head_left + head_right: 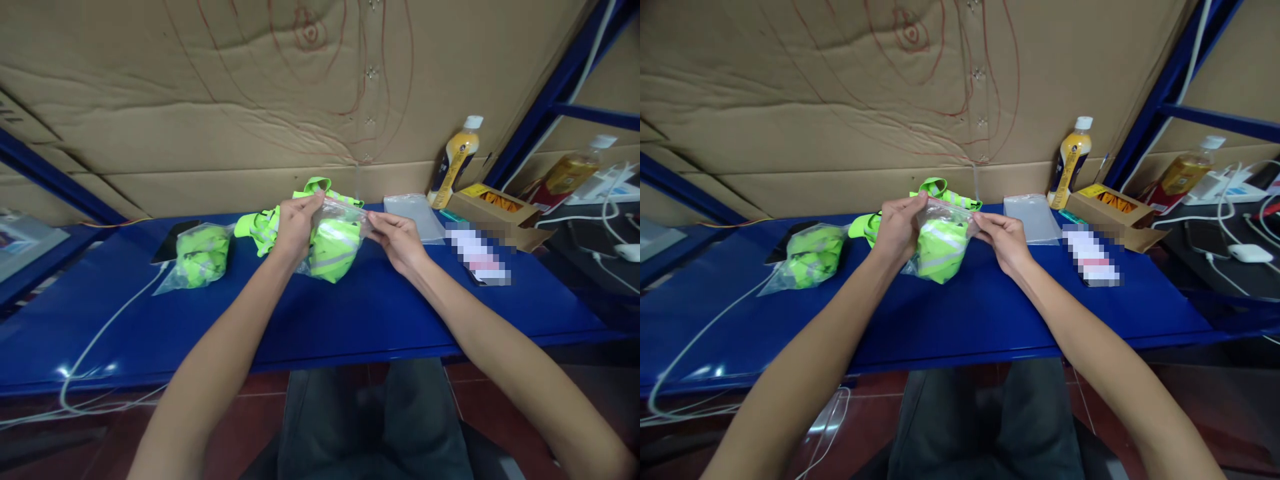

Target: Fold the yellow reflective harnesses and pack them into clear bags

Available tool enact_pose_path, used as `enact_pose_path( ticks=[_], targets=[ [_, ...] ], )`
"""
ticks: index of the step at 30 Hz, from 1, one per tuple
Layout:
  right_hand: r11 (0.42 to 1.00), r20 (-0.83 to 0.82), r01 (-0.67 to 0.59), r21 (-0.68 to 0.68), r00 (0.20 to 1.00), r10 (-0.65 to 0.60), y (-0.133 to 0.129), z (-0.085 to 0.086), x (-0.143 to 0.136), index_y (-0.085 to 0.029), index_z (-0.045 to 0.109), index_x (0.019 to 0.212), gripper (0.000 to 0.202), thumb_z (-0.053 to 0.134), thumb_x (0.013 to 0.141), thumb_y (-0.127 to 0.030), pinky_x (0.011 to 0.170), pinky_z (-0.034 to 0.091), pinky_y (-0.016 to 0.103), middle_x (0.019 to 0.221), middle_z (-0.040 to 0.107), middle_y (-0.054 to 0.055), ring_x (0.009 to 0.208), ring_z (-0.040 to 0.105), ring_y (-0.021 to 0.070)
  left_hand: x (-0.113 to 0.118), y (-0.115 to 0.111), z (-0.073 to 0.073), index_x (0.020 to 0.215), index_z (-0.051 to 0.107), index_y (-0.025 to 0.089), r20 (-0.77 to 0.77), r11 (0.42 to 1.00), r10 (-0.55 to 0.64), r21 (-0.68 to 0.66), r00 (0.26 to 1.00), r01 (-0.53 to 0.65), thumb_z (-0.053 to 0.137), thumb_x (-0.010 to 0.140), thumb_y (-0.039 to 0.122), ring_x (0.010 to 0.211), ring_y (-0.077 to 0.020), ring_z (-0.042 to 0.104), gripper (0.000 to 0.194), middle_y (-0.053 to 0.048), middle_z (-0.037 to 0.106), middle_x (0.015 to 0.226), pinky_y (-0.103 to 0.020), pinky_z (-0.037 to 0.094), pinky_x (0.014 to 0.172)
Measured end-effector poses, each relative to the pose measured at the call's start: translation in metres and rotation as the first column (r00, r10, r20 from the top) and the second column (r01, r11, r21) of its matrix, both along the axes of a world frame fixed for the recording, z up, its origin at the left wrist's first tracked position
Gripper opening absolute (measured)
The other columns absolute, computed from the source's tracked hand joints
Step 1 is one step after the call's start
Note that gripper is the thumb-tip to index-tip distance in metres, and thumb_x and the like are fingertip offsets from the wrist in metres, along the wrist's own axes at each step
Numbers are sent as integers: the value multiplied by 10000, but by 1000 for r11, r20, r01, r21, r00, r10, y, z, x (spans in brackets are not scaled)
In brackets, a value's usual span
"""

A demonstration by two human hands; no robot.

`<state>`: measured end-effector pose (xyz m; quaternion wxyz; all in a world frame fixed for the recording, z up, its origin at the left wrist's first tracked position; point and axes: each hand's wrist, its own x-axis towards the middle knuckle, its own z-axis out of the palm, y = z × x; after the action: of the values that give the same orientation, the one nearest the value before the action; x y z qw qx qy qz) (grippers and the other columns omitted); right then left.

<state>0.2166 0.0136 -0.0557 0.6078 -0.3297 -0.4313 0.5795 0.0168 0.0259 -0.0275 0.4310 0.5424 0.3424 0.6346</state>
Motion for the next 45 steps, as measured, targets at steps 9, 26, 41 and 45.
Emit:
enact_pose_path(
  ticks=[9, 26, 41, 45],
  targets=[
    [995, 33, 68, 67, 997, -70, -2, -2, 1, -196, 809, 734, 495, 1016, 599, -625, 762, 696, 380, 738, 767, 33, 708, 722, 173, -3, 3, -3, 720, 805, 203, -47, 999, 44, -15, 998, -45, 888, 738, 742, 582, -142, 594, 546, -22, 715, 643, -312, 477, 585],
    [982, 55, 144, 125, 987, -152, 6, -5, 3, -246, 765, 761, 487, 1003, 584, -634, 800, 607, 350, 805, 758, 14, 757, 671, 170, 6, -5, -13, 821, 808, 161, -150, 992, -106, -78, 983, 95, 973, 725, 469, 802, -205, 714, 363, -79, 783, 875, -319, 581, 753],
    [986, 242, -160, 52, 960, 143, -11, -3, -12, -234, 776, 972, 570, 1011, 611, -609, 820, 614, 330, 1036, 829, 44, 926, 753, 210, 21, -5, -17, 868, 800, 168, 89, 994, -4, -111, 996, 14, 949, 732, 599, 740, -184, 731, 476, -68, 791, 842, -308, 598, 718],
    [982, 257, -170, 86, 956, 143, -11, -7, -13, -242, 788, 1067, 577, 986, 665, -606, 839, 635, 380, 1107, 839, 67, 976, 773, 258, 26, -8, -15, 986, 797, 175, 100, 991, -65, -106, 993, 76, 948, 740, 605, 940, -245, 787, 518, -98, 820, 1000, -346, 629, 848]
  ],
)
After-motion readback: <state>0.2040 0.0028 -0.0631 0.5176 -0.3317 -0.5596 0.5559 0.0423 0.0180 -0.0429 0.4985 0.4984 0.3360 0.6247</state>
